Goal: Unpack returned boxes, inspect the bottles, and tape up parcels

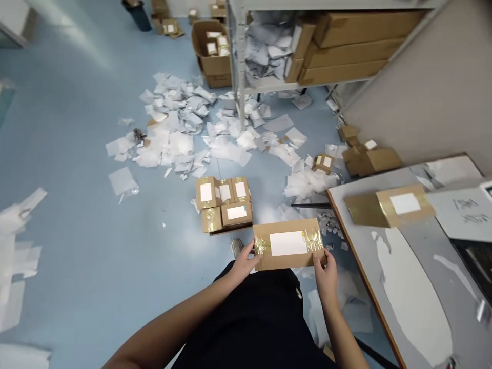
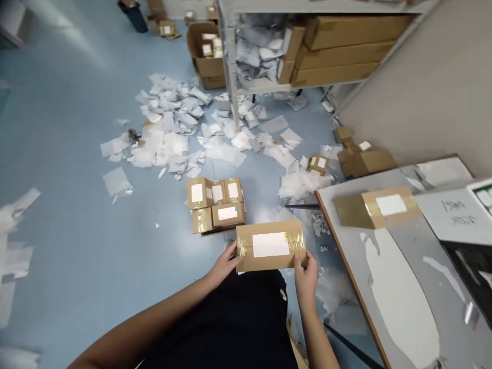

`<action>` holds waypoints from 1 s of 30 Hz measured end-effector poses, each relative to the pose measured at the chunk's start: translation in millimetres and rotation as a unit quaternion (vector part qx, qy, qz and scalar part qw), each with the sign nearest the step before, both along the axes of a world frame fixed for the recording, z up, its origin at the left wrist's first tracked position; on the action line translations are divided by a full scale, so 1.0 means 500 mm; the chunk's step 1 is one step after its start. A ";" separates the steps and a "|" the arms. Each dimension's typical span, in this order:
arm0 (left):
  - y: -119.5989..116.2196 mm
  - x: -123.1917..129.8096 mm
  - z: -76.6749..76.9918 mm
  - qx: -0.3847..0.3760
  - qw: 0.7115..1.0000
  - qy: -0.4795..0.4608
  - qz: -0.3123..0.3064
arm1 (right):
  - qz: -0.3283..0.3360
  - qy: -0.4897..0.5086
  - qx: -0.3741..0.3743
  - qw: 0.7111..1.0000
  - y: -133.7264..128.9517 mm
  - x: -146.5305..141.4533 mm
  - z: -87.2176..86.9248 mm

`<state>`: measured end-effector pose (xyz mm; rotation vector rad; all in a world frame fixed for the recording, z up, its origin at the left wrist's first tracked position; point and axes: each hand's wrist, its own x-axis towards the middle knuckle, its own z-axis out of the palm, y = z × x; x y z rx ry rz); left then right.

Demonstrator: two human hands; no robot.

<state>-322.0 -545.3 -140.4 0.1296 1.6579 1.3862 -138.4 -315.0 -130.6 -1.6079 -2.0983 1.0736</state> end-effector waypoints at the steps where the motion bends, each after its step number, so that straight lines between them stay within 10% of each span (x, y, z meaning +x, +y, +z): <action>1: 0.021 0.013 0.007 0.011 1.000 0.007 -0.026 | -0.023 0.004 0.010 1.000 0.003 0.032 0.009; 9: 0.248 0.166 0.049 0.056 0.980 0.044 -0.184 | -0.182 0.037 0.039 0.982 0.104 0.274 0.053; 18: 0.539 0.417 0.055 0.077 0.967 -0.029 -0.242 | -0.220 0.052 0.074 0.971 0.382 0.542 0.048; 30: 0.894 0.532 -0.007 0.126 0.973 -0.105 -0.162 | -0.183 0.146 0.122 0.965 0.869 0.547 -0.048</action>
